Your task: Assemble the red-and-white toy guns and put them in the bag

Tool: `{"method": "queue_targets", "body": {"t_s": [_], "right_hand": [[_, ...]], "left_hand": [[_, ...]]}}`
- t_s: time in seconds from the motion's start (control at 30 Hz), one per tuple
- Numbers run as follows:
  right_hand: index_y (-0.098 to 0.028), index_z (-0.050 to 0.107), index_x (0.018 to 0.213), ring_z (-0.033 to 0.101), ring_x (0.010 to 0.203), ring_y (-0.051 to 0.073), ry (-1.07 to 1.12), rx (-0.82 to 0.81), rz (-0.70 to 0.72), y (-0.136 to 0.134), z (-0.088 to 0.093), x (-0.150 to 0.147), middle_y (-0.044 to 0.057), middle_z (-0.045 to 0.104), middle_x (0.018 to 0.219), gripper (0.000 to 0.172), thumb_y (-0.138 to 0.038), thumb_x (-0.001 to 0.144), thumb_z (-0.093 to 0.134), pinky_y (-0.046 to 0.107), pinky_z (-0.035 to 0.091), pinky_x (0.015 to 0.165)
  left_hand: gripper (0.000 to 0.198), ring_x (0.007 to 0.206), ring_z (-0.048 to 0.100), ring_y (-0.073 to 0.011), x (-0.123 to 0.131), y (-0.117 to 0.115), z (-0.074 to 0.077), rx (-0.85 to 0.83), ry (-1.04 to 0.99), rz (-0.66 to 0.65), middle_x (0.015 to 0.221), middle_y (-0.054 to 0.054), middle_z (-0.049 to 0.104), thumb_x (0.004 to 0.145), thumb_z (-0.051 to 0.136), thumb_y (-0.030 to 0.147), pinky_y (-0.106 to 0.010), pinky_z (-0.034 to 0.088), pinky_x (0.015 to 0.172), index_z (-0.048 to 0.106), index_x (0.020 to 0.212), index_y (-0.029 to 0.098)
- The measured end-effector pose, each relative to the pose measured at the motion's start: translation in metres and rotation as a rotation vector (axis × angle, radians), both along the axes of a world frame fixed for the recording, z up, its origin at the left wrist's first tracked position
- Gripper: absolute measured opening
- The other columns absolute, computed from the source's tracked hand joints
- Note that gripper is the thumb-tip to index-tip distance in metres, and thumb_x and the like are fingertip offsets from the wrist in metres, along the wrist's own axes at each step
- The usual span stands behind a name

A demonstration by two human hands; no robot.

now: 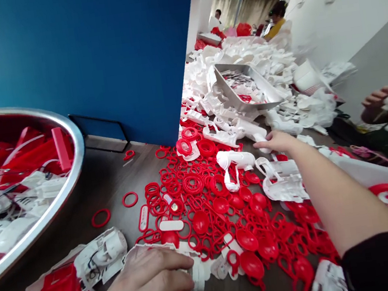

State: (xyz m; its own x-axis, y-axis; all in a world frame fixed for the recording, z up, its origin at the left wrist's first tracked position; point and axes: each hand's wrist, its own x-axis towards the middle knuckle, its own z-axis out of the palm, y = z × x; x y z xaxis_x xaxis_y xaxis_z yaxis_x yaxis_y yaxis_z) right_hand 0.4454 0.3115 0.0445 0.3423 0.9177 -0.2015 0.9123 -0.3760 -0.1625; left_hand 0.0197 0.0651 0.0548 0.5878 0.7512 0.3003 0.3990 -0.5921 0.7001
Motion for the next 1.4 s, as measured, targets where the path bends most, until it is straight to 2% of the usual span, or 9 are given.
{"method": "queue_targets", "body": {"t_s": [0.3,0.5,0.6,0.7,0.8,0.93,1.07,1.2,1.4], "right_hand": [[-0.012,0.069,0.080,0.070,0.078,0.030,-0.092,-0.048,-0.011,-0.055,0.035,-0.062,0.016,0.072,0.079,0.045,-0.056,0.073,0.060,0.036,0.051,0.071],[-0.011,0.059,0.115,0.065,0.100,0.032,-0.118,0.130,-0.052,-0.092,0.068,-0.088,0.019,0.068,0.108,0.055,-0.052,0.078,0.058,0.039,0.050,0.083],[-0.015,0.034,0.138,0.060,0.110,0.026,-0.072,0.361,-0.046,-0.162,0.071,-0.111,0.017,0.056,0.128,0.060,-0.047,0.088,0.044,0.034,0.049,0.088],[-0.019,0.041,0.132,0.059,0.108,0.029,0.016,0.755,0.196,-0.264,0.063,-0.137,0.015,0.055,0.125,0.054,-0.038,0.083,0.055,0.041,0.050,0.090],[-0.028,0.052,0.122,0.061,0.096,0.026,0.000,0.638,0.540,-0.368,0.042,-0.161,0.010,0.057,0.104,0.040,-0.018,0.083,0.052,0.042,0.053,0.084],[-0.032,0.048,0.133,0.063,0.090,0.022,0.107,0.287,0.734,-0.454,0.015,-0.186,0.009,0.060,0.107,0.064,-0.003,0.076,0.045,0.036,0.057,0.077],[-0.030,0.039,0.142,0.062,0.106,0.022,0.310,-0.060,0.839,-0.458,0.019,-0.199,0.009,0.056,0.128,0.069,-0.015,0.077,0.058,0.033,0.056,0.087],[-0.022,0.040,0.144,0.039,0.135,0.031,0.207,-0.040,0.772,-0.425,0.007,-0.192,0.015,0.043,0.146,0.063,-0.040,0.086,0.056,0.051,0.039,0.107],[-0.032,0.053,0.134,0.042,0.133,0.032,0.146,0.079,1.014,-0.378,-0.042,-0.169,0.011,0.049,0.142,0.046,-0.040,0.089,0.053,0.056,0.043,0.100]], "left_hand": [[0.030,0.106,0.064,-0.0119,-0.015,-0.027,0.019,-0.020,0.027,-0.127,0.118,0.002,0.066,0.087,0.055,0.017,-0.016,0.052,0.092,0.055,0.114,0.030],[0.022,0.107,0.063,-0.0147,-0.019,-0.046,0.030,-0.055,0.013,-0.114,0.117,-0.004,0.065,0.091,0.050,0.019,-0.023,0.052,0.093,0.057,0.110,0.025],[0.022,0.108,0.061,-0.0161,-0.021,-0.051,0.036,-0.104,-0.069,-0.120,0.116,-0.006,0.064,0.092,0.050,0.021,-0.027,0.051,0.094,0.056,0.113,0.021],[0.028,0.109,0.059,-0.0182,-0.019,-0.058,0.036,-0.158,-0.189,-0.024,0.118,-0.008,0.062,0.091,0.054,0.025,-0.031,0.049,0.094,0.052,0.119,0.021],[0.039,0.095,0.059,-0.0158,-0.008,-0.074,0.031,-0.273,-0.341,0.023,0.110,-0.008,0.059,0.093,0.052,0.033,-0.028,0.051,0.082,0.042,0.128,0.021],[0.062,0.080,0.060,-0.0154,0.021,-0.097,0.014,-0.459,-0.133,-0.148,0.099,-0.005,0.055,0.093,0.047,0.046,-0.030,0.053,0.075,0.023,0.146,0.025],[0.043,0.087,0.064,-0.0227,0.044,-0.100,-0.013,-0.408,0.286,-0.153,0.105,-0.008,0.054,0.093,0.045,0.049,-0.041,0.052,0.083,0.055,0.123,0.020],[0.027,0.086,0.065,-0.0232,0.047,-0.101,-0.028,-0.300,0.421,-0.091,0.104,-0.009,0.056,0.091,0.050,0.029,-0.038,0.054,0.080,0.058,0.112,0.015],[0.033,0.098,0.062,-0.0196,0.005,-0.081,0.022,-0.105,0.168,-0.039,0.111,-0.008,0.059,0.090,0.055,0.035,-0.030,0.052,0.086,0.057,0.118,0.020]]}}
